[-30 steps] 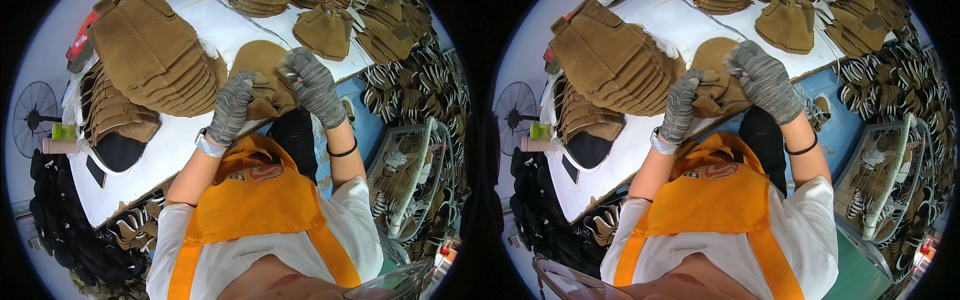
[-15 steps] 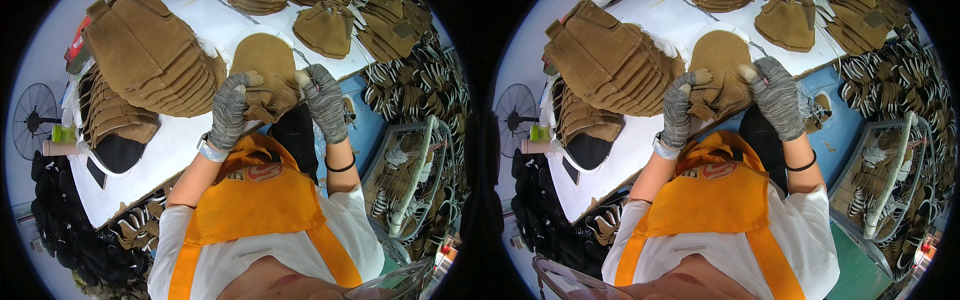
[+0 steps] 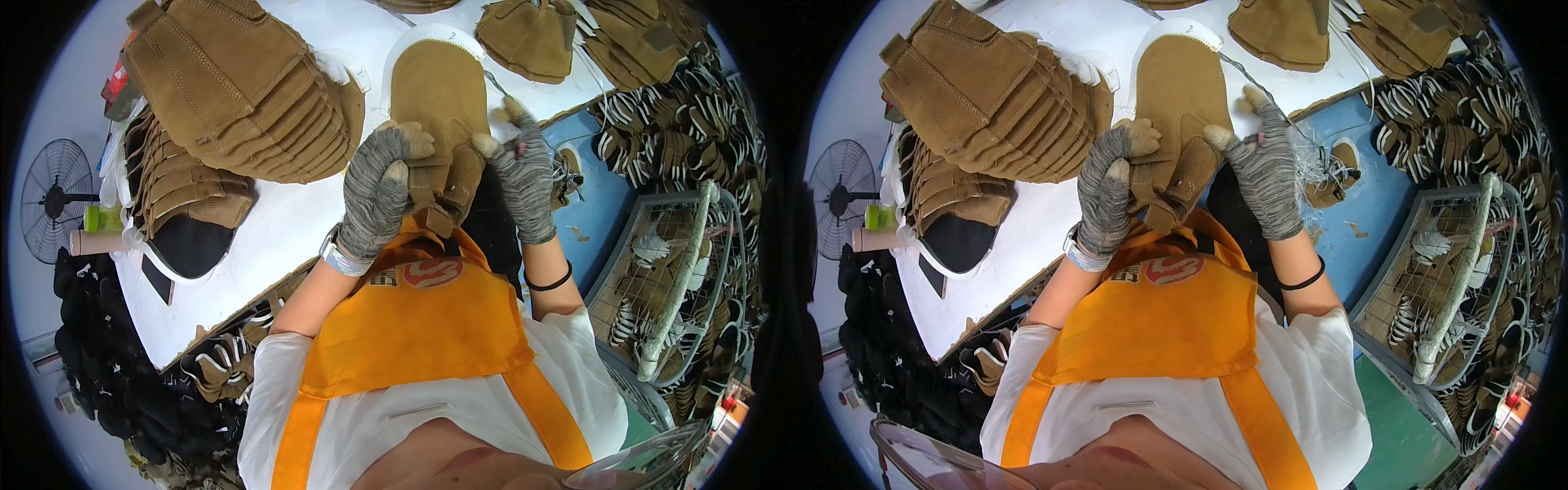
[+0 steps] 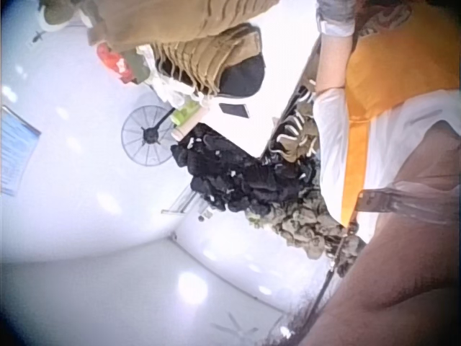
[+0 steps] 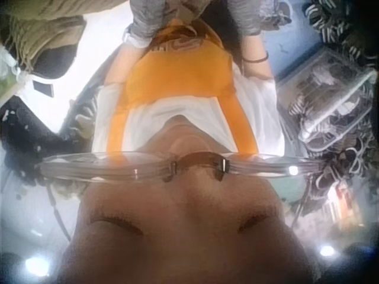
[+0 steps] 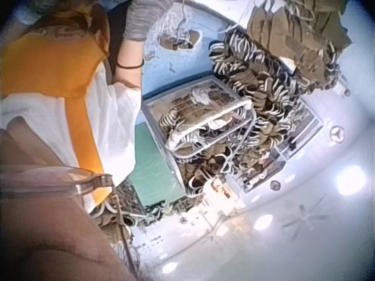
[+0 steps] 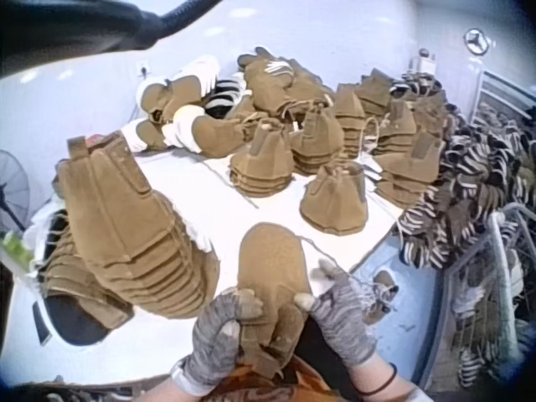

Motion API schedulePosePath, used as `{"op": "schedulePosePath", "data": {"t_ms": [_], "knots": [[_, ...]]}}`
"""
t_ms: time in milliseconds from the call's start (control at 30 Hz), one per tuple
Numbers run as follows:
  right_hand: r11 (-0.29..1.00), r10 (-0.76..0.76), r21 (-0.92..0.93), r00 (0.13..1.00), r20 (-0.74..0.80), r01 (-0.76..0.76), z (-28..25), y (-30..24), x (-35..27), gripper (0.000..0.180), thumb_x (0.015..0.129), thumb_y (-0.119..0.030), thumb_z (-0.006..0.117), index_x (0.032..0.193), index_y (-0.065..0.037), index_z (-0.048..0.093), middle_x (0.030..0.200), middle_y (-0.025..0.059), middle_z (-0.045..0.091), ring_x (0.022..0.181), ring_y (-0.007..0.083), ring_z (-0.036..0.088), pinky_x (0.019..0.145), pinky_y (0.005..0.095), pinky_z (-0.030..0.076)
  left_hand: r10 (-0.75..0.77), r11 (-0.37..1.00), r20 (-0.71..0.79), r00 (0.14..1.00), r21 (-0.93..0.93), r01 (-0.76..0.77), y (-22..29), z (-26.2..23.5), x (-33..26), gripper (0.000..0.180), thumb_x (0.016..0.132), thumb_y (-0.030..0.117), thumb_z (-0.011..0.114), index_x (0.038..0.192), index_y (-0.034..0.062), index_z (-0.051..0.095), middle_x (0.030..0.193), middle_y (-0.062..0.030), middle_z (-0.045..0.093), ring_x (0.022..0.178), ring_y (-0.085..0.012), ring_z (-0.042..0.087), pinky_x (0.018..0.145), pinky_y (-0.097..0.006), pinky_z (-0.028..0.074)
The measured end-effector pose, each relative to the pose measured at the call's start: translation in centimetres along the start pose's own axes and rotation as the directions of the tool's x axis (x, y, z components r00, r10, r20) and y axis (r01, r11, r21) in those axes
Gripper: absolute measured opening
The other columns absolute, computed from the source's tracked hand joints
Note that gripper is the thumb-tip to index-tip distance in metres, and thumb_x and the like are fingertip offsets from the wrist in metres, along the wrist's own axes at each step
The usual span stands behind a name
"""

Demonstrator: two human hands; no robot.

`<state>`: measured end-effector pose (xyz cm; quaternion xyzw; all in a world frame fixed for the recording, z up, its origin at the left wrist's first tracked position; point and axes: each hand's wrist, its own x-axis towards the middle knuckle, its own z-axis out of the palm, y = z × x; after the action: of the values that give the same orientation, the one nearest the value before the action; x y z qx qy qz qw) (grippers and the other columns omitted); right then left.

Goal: The person trims excess material and threads from several tan shoe uppers using a pair of small snips, handling each piece one at a time and placing them into a stack.

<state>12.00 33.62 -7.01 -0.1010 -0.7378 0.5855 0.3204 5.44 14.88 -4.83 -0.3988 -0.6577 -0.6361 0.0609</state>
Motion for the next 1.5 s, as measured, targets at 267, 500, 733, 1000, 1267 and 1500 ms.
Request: {"op": "schedulePosePath", "data": {"t_ms": [267,500,733,1000,1267,1500], "knots": [[0.671,-0.325,-0.357,0.691,0.646,0.649,-1.8,-8.3,1.9,0.028,0.076,-0.009,0.065,0.102,-0.019,0.069,0.091,0.0043,0.064,0.070,0.0191,0.063,0.057,0.0278,0.051,-0.184,0.969,0.038,0.982,-0.163,0.188,0.1,0.7,0.1,0.028,0.094,0.016,0.047,0.114,-0.0012,0.056,0.104,-0.0146,0.062,0.098,-0.0227,0.059,0.089,-0.033,0.046],[0.607,-0.326,-0.290,0.566,0.757,0.739,-1.4,-6.7,4.9,0.027,0.074,-0.016,0.069,0.099,-0.006,0.065,0.086,0.0088,0.063,0.072,0.0262,0.063,0.065,0.0309,0.052,-0.248,0.928,0.089,0.965,-0.265,0.263,1.1,0.1,0.8,0.033,0.092,0.010,0.050,0.123,-0.0008,0.048,0.111,-0.0123,0.057,0.101,-0.0202,0.056,0.092,-0.031,0.044],[0.852,-0.216,-0.246,0.739,0.638,0.462,-0.3,-5.5,3.8,0.025,0.077,-0.017,0.070,0.100,-0.007,0.065,0.082,0.0066,0.061,0.071,0.0212,0.061,0.067,0.0288,0.051,-0.365,0.919,0.318,0.875,-0.028,0.394,0.8,-2.8,1.6,0.033,0.090,0.012,0.058,0.121,0.0025,0.051,0.109,-0.0074,0.056,0.101,-0.0144,0.052,0.087,-0.026,0.045],[0.767,-0.289,-0.296,0.719,0.633,0.569,-0.5,-6.7,4.1,0.028,0.077,-0.016,0.070,0.103,-0.010,0.065,0.086,0.0078,0.062,0.075,0.0223,0.062,0.068,0.0285,0.051,-0.505,0.855,0.276,0.818,0.033,0.517,-0.1,-2.7,3.3,0.021,0.086,0.017,0.065,0.102,0.0029,0.063,0.085,-0.0016,0.062,0.078,-0.0072,0.056,0.070,-0.021,0.048],[0.532,-0.238,-0.387,0.572,0.785,0.753,0.1,-7.1,5.4,0.034,0.076,-0.014,0.067,0.109,-0.005,0.060,0.091,0.0124,0.062,0.080,0.0275,0.063,0.070,0.0319,0.053,-0.541,0.825,0.247,0.804,-0.032,0.565,0.4,-2.3,3.2,0.020,0.085,0.016,0.065,0.097,0.0000,0.062,0.083,-0.0072,0.062,0.076,-0.0127,0.058,0.070,-0.026,0.049],[0.596,-0.537,-0.404,0.719,0.441,0.694,-1.7,-4.2,6.9,0.027,0.087,-0.024,0.061,0.105,-0.004,0.059,0.089,0.0063,0.064,0.075,0.0175,0.060,0.069,0.0300,0.050,-0.365,0.921,0.253,0.896,-0.045,0.388,-1.4,-2.4,2.1,0.018,0.085,0.013,0.064,0.098,-0.0001,0.063,0.088,-0.0082,0.061,0.079,-0.0131,0.058,0.071,-0.027,0.049]]}}
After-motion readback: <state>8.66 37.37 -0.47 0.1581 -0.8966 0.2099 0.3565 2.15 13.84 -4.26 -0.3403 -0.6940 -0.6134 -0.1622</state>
